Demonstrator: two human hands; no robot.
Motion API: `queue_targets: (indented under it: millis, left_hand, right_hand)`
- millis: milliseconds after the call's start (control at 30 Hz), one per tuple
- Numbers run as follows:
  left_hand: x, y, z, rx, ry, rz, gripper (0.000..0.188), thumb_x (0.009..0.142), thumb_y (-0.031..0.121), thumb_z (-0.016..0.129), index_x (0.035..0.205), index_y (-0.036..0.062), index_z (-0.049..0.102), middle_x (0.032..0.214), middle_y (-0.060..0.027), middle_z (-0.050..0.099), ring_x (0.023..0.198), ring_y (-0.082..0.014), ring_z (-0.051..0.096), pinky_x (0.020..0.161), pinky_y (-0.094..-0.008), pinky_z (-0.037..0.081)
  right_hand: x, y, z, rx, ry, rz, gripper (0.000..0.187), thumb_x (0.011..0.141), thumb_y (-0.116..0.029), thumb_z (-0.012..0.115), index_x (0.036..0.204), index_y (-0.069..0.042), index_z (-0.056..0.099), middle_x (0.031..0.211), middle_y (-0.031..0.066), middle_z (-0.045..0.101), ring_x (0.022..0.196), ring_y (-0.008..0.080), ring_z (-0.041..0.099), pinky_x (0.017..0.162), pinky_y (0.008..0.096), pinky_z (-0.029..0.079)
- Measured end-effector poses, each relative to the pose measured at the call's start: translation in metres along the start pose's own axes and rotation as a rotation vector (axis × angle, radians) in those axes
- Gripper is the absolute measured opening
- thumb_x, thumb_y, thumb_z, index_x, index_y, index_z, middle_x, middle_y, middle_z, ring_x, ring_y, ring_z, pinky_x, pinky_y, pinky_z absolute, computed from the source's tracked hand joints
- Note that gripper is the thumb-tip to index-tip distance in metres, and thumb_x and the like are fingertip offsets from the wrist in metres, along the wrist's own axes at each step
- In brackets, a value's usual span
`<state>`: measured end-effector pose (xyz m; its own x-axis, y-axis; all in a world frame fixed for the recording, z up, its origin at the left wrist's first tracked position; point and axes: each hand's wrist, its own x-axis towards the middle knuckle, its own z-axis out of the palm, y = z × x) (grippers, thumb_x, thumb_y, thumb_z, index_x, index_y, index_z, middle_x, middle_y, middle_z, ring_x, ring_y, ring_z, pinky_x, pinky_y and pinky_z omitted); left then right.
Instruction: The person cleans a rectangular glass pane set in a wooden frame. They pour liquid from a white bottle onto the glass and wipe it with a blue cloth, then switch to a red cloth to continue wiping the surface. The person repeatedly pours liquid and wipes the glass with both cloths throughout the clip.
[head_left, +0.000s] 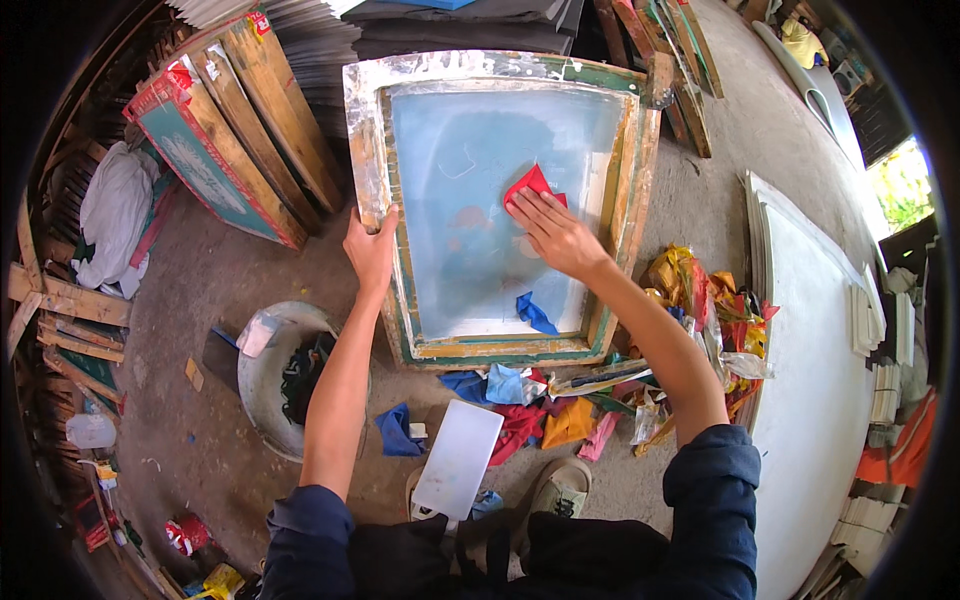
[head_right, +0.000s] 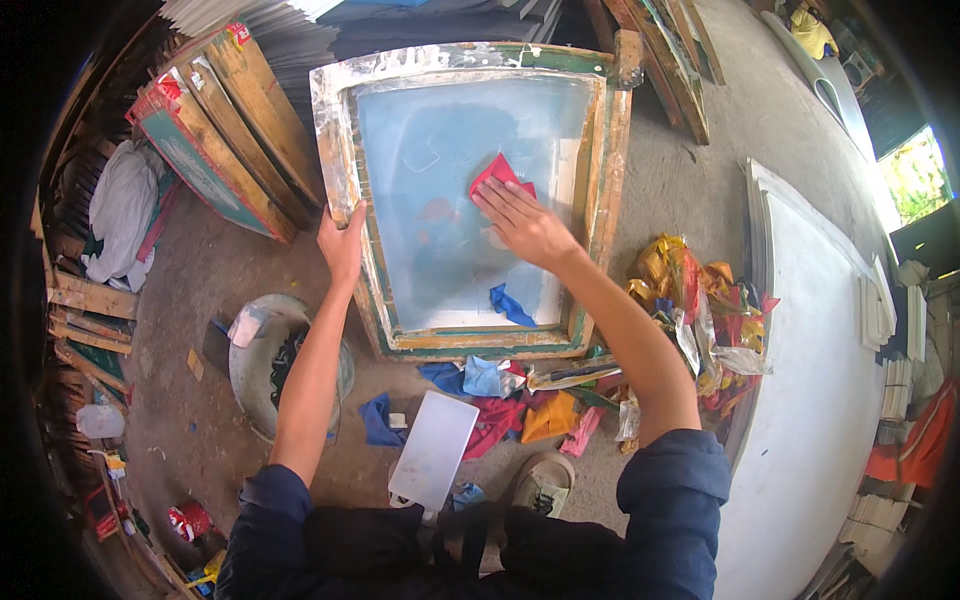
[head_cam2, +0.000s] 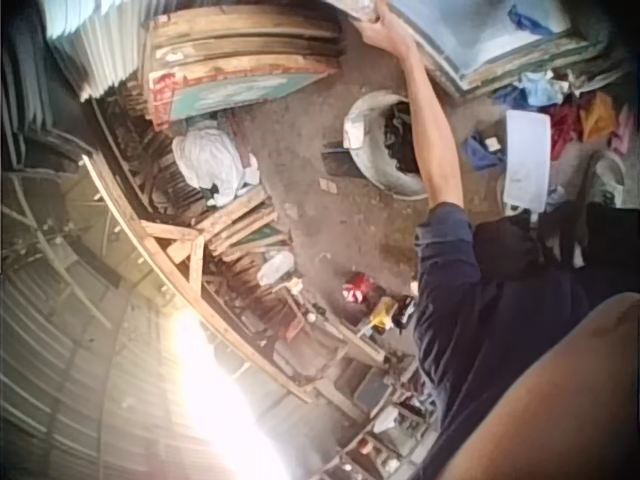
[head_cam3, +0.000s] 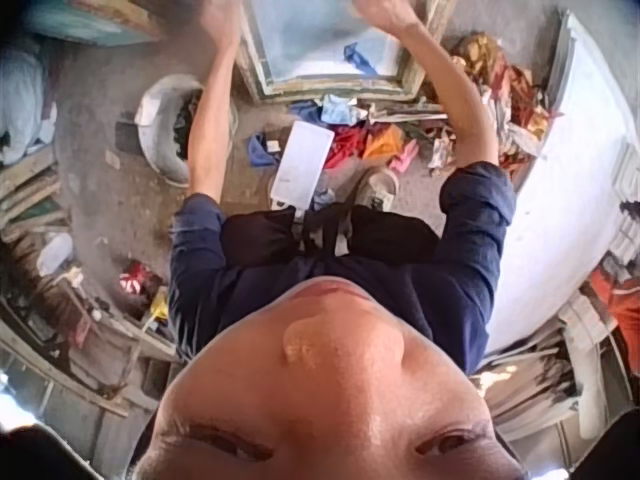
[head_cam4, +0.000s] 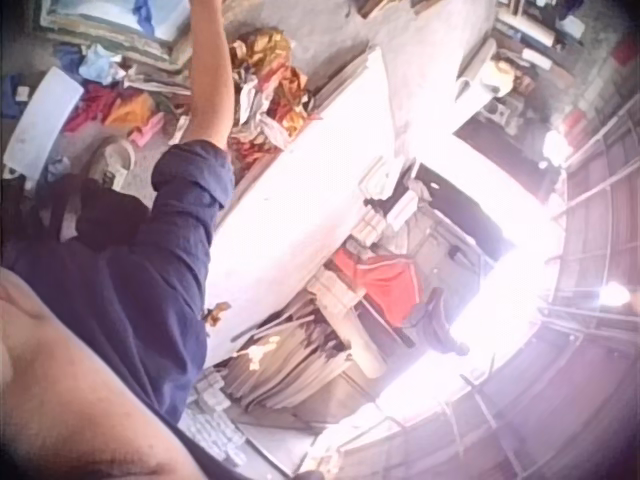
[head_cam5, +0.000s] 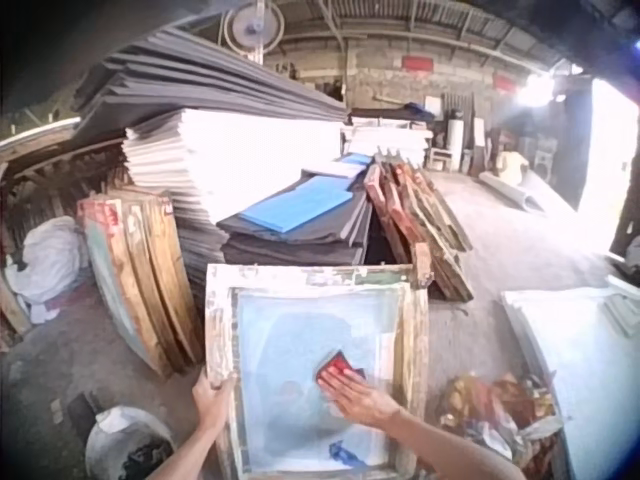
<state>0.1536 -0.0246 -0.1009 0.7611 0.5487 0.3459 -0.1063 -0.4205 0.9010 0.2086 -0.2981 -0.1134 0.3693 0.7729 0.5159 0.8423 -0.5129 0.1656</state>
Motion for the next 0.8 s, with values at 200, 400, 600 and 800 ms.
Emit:
queue_targets:
  millis: [200, 400, 600, 800]
  left_hand:
    - [-0.004, 0.003, 0.001, -0.025, -0.020, 0.011, 0.029, 0.078, 0.017, 0.066, 0.096, -0.0036, 0.057, 0.085, -0.0134, 0.065, 0.075, -0.0170, 0.062, 0.068, -0.0309, 0.047]
    - [-0.008, 0.007, 0.004, -0.070, -0.023, 0.008, 0.029, 0.077, 0.017, 0.066, 0.096, -0.0035, 0.056, 0.083, -0.0128, 0.065, 0.074, -0.0148, 0.061, 0.067, -0.0299, 0.046]
    - [-0.009, 0.015, -0.002, -0.076, -0.039, 0.025, 0.029, 0.076, 0.015, 0.068, 0.094, -0.0045, 0.055, 0.082, -0.0118, 0.064, 0.072, -0.0130, 0.059, 0.066, -0.0287, 0.046]
    - [-0.009, 0.008, -0.002, -0.169, -0.078, 0.041, 0.029, 0.076, 0.013, 0.068, 0.094, -0.0043, 0.055, 0.084, -0.0103, 0.064, 0.073, -0.0113, 0.058, 0.066, -0.0283, 0.046]
  right_hand:
    - [0.020, 0.023, -0.006, -0.302, 0.052, 0.273, 0.049, 0.078, -0.007, 0.050, 0.127, -0.002, 0.043, 0.127, 0.0160, 0.046, 0.121, 0.0276, 0.042, 0.104, 0.0388, 0.030]
    - [-0.017, -0.040, 0.028, 0.111, 0.057, -0.184, 0.044, 0.077, -0.007, 0.053, 0.121, -0.004, 0.049, 0.116, 0.0117, 0.056, 0.107, 0.0245, 0.055, 0.091, 0.0333, 0.045]
    - [0.035, 0.033, -0.049, -0.206, 0.220, 0.418, 0.047, 0.083, -0.008, 0.045, 0.130, -0.004, 0.039, 0.132, 0.0137, 0.041, 0.124, 0.0263, 0.037, 0.104, 0.0383, 0.029]
    - [-0.047, -0.059, 0.022, -0.044, -0.043, 0.236, 0.054, 0.081, -0.006, 0.045, 0.133, 0.000, 0.032, 0.134, 0.0173, 0.038, 0.124, 0.0292, 0.037, 0.105, 0.0405, 0.029]
